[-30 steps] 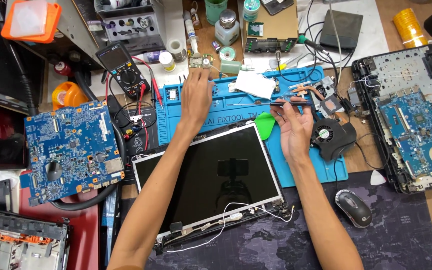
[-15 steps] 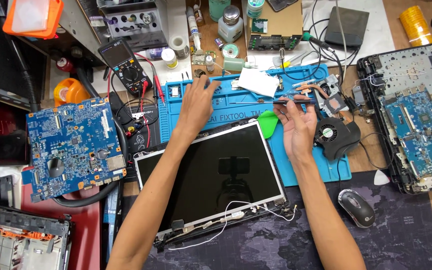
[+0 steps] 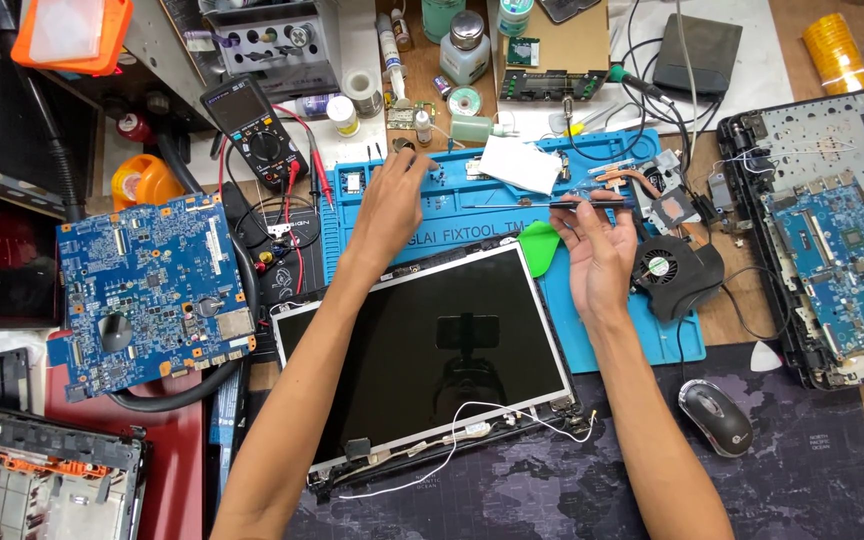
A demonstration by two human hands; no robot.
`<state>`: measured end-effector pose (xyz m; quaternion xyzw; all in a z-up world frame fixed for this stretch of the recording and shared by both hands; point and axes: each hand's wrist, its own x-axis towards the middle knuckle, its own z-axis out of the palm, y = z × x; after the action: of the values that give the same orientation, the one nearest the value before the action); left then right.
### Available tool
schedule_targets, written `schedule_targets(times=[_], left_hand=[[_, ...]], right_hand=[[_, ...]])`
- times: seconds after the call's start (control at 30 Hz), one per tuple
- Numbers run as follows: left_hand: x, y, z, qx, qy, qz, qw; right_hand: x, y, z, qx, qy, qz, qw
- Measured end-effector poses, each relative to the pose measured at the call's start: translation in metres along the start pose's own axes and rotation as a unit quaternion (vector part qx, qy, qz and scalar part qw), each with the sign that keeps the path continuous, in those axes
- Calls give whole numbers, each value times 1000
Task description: Repairing a laptop screen assembly by managing internal cables and using tools
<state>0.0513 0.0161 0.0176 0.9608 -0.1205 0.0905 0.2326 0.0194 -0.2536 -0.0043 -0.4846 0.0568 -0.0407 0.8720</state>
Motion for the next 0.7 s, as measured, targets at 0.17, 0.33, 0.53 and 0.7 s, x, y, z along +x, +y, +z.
schedule_targets(times=[0.17, 0.33, 0.53, 0.7], left_hand=[[-1, 9, -2, 49, -26, 3, 998], [-2, 6, -1, 22, -27, 5, 999], [0, -2, -1, -33, 9, -1, 999], [2, 7, -6, -26, -11, -17, 999]], right_hand=[[0, 0, 0, 1, -2, 0, 1000], [0, 0, 0, 5, -1, 3, 1000], [0, 1, -1, 7, -1, 2, 1000], [0, 0, -1, 4, 0, 1, 1000]])
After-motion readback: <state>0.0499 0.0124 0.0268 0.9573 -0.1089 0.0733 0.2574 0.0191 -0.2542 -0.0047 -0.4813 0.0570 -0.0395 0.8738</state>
